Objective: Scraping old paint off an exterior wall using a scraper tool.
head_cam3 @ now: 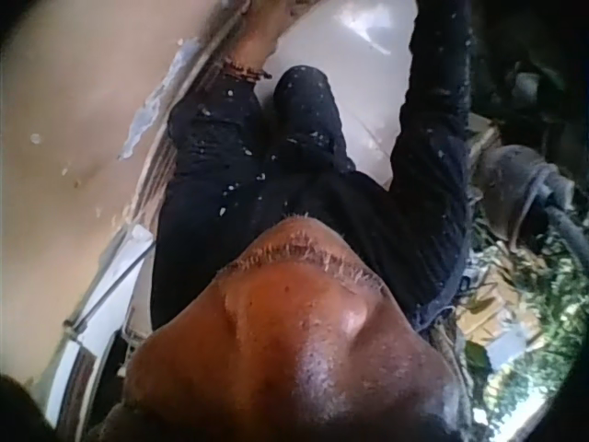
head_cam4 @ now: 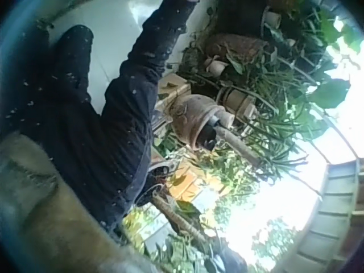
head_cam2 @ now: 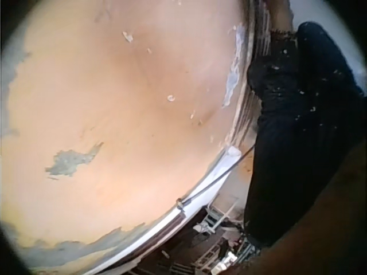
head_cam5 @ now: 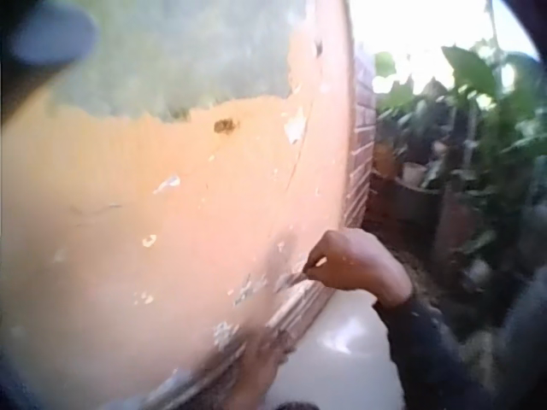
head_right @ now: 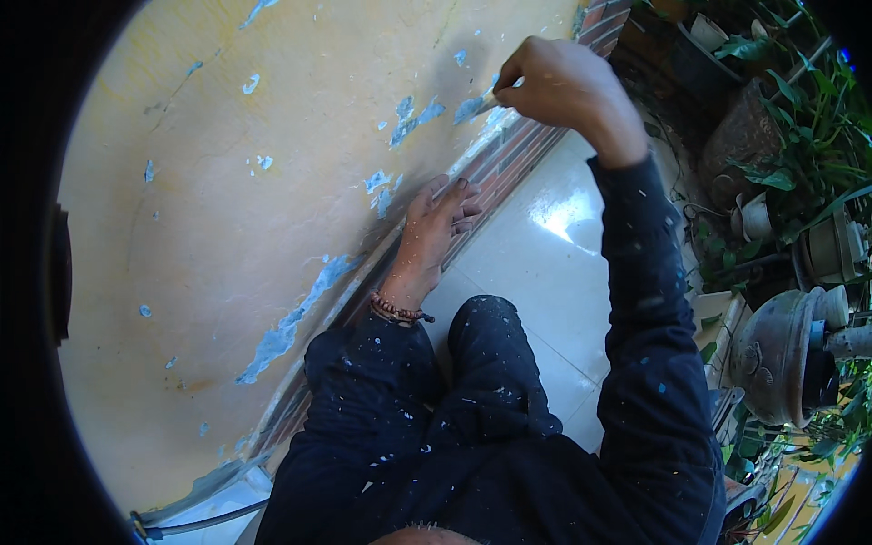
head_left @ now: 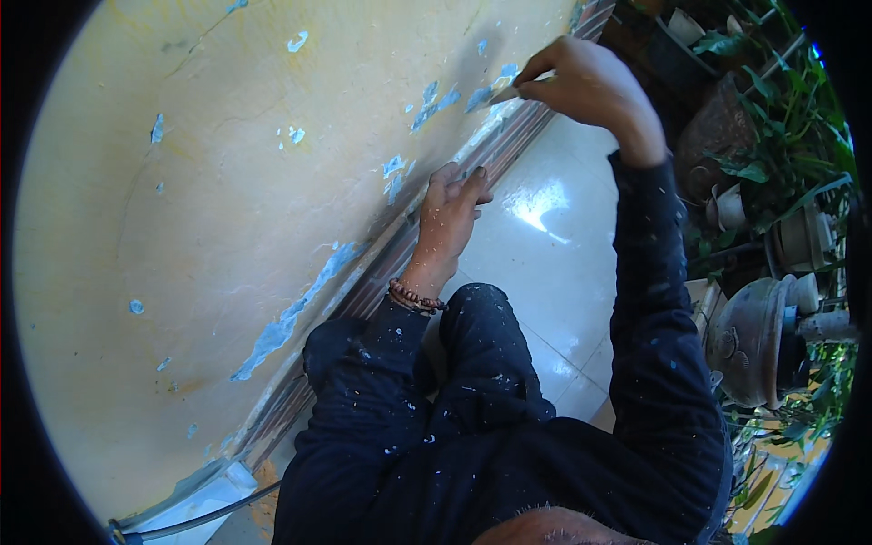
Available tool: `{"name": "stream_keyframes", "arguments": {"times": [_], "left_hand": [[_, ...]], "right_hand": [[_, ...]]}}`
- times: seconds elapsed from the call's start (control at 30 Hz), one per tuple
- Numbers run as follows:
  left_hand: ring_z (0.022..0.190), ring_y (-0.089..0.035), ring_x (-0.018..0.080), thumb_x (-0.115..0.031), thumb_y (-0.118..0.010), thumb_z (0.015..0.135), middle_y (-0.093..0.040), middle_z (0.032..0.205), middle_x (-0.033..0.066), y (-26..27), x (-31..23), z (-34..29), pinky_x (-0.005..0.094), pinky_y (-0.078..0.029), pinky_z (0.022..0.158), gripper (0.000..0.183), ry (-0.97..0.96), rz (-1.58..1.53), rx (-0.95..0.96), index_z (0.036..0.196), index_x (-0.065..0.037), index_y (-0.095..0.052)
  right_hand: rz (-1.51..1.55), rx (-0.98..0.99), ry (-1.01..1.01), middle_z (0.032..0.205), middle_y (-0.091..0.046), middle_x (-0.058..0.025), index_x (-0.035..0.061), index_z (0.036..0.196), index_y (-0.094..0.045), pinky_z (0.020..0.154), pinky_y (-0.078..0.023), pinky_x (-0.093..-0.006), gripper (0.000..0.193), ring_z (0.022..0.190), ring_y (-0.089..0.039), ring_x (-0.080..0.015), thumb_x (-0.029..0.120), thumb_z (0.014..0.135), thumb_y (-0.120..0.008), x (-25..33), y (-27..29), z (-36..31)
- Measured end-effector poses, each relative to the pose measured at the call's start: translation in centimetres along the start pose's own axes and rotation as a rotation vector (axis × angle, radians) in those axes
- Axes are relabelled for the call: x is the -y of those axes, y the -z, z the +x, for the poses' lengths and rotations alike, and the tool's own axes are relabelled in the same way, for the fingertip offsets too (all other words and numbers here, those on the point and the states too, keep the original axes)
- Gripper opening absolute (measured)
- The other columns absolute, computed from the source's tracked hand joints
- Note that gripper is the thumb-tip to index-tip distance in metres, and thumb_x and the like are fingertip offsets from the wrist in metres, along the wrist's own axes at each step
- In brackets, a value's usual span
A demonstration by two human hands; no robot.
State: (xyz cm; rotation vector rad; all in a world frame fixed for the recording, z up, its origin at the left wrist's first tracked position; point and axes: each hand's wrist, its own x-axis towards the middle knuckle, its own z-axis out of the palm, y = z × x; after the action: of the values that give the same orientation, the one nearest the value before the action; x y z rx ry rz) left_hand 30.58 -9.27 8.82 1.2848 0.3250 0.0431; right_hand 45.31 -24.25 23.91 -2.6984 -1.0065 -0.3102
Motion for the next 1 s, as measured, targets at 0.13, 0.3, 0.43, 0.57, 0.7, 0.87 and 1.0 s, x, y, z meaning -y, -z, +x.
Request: {"name": "stream_keyframes", "arguments": {"times": [0.13, 0.3, 0.43, 0.57, 0.7, 0.87, 1.0], "left_hand": [[0.111, -0.067, 0.0217, -0.044, -0.066, 0.102, -0.066, 0.127, 0.0197, 0.5, 0.3, 0.3, 0.0369, -0.052, 0.094, 0.079, 0.017, 0.025, -0.011, 0.151, 0.007, -0.031], [0.108, -0.067, 0.0204, -0.043, -0.066, 0.102, -0.066, 0.125, 0.0181, -0.1, 0.2, 0.3, 0.0367, -0.052, 0.093, 0.078, 0.003, 0.016, -0.018, 0.152, 0.006, -0.032], [0.106, -0.066, 0.0197, -0.042, -0.066, 0.102, -0.066, 0.123, 0.0172, 0.2, 0.9, 1.0, 0.0371, -0.051, 0.094, 0.077, 0.023, 0.033, -0.027, 0.151, 0.006, -0.032], [0.102, -0.067, 0.0185, -0.038, -0.068, 0.101, -0.069, 0.123, 0.015, 0.3, 1.0, 0.7, 0.0288, -0.053, 0.082, 0.078, -0.022, 0.035, -0.025, 0.151, 0.01, -0.032], [0.102, -0.067, 0.0182, -0.037, -0.068, 0.101, -0.069, 0.123, 0.0152, -0.1, 0.7, 1.5, 0.0285, -0.053, 0.082, 0.075, -0.027, 0.027, -0.013, 0.15, 0.009, -0.034], [0.102, -0.067, 0.0183, -0.036, -0.068, 0.1, -0.069, 0.123, 0.0155, 0.8, 0.5, 0.5, 0.0286, -0.053, 0.082, 0.075, -0.022, 0.015, -0.048, 0.15, 0.009, -0.036], [0.104, -0.068, 0.0206, -0.036, -0.068, 0.1, -0.068, 0.122, 0.0181, -0.3, 1.0, 0.8, 0.0313, -0.053, 0.088, 0.076, -0.035, 0.032, -0.005, 0.149, 0.011, -0.033]], "right_hand": [[0.0, 0.083, -0.008, 0.099, -0.079, -0.0141, 0.0054, 0.106, -0.083, 0.074, -0.061, -0.0295, 0.02, 0.073, -0.073, -0.0225, 0.018, 0.09, -0.08, -0.1, 1.4, 1.2], [0.026, 0.06, -0.05, 0.1, -0.078, -0.0149, 0.0045, 0.107, -0.082, 0.072, -0.061, -0.0285, 0.022, 0.072, -0.074, -0.0214, 0.018, 0.09, -0.079, -0.1, 2.1, 0.8], [-0.007, 0.12, -0.049, 0.099, -0.078, -0.0154, 0.0035, 0.107, -0.081, 0.07, -0.06, -0.0269, 0.023, 0.071, -0.074, -0.0221, 0.019, 0.09, -0.079, -0.3, 1.7, 1.5], [-0.007, 0.02, -0.027, 0.099, -0.078, -0.0148, 0.0032, 0.106, -0.081, 0.069, -0.06, -0.0291, 0.025, 0.074, -0.074, -0.0224, 0.02, 0.088, -0.081, 0.9, 4.4, -0.2], [-0.149, 0.064, -0.036, 0.094, -0.078, -0.0144, 0.0027, 0.103, -0.082, 0.071, -0.059, -0.03, 0.026, 0.072, -0.073, -0.0228, 0.022, 0.087, -0.081, 0.7, 1.9, 2.2], [-0.189, -0.031, 0.025, 0.093, -0.079, -0.0114, 0.0052, 0.098, -0.083, 0.07, -0.061, -0.0348, 0.018, 0.07, -0.073, -0.0212, 0.018, 0.086, -0.079, 2.2, 6.3, 0.6], [-0.299, -0.02, -0.027, 0.089, -0.077, -0.0153, 0.0087, 0.093, -0.081, 0.071, -0.061, -0.0381, 0.018, 0.077, -0.075, -0.0292, 0.022, 0.084, -0.073, -0.3, -2.9, 1.4]]}}
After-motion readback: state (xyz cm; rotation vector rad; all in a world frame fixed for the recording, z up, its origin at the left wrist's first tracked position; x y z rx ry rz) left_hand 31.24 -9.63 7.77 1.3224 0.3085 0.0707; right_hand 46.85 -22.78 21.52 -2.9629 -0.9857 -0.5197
